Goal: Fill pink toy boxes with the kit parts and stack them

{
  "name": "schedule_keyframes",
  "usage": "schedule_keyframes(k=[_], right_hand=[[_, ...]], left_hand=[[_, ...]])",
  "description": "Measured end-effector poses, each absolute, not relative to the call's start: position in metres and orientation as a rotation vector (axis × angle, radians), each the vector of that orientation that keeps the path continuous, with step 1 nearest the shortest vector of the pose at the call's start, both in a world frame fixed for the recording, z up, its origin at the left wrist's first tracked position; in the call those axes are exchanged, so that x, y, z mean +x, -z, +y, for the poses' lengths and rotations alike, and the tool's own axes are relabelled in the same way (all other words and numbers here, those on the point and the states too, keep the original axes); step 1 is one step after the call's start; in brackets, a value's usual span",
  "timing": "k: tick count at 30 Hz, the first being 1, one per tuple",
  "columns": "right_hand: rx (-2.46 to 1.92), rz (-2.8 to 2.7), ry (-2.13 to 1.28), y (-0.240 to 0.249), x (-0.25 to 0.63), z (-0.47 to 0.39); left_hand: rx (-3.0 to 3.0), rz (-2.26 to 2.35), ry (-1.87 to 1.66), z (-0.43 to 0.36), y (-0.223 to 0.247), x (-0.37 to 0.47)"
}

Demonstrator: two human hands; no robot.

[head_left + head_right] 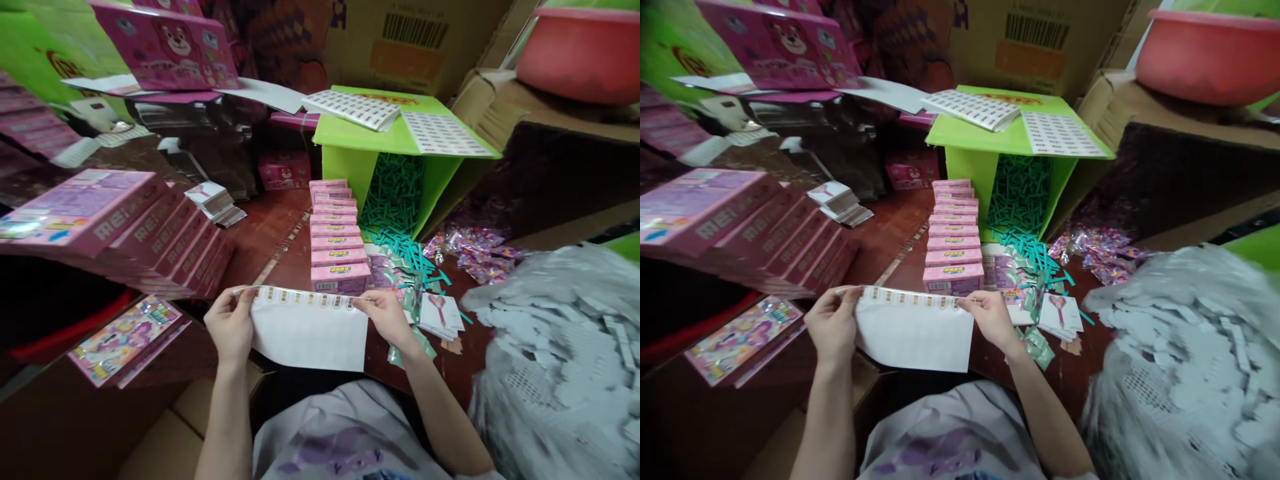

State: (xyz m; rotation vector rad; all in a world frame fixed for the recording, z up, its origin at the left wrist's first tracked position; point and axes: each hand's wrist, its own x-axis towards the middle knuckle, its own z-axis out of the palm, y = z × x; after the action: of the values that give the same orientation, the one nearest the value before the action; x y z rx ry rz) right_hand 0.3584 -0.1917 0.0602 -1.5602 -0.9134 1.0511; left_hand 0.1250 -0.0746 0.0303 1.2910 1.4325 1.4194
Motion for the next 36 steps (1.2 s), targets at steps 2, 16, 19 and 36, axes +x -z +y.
schedule_keyframes(k=[2,16,19,36], right_hand=[[-1.564,-0.908,-1.062,-0.058,0.361,-0.192],[-1.615,-0.789,-0.927,-0.046,0.366,-0.197],[-1.611,-0.764,-0.936,-0.047,0.368,-0.196],[-1.497,-1.489,-0.051,-0.030,0.378,-0.201]], left_hand=[[1.256,1.439,-1.399,-0.074,-0.028,0.126],[1.068,1.275,-1.151,-0.079,-0.027,0.123],[1.238,1.167,-0.994,-0.079,-0.031,0.119],[0.935,1.320,-0.822,-0.085,-0.018,0.118]])
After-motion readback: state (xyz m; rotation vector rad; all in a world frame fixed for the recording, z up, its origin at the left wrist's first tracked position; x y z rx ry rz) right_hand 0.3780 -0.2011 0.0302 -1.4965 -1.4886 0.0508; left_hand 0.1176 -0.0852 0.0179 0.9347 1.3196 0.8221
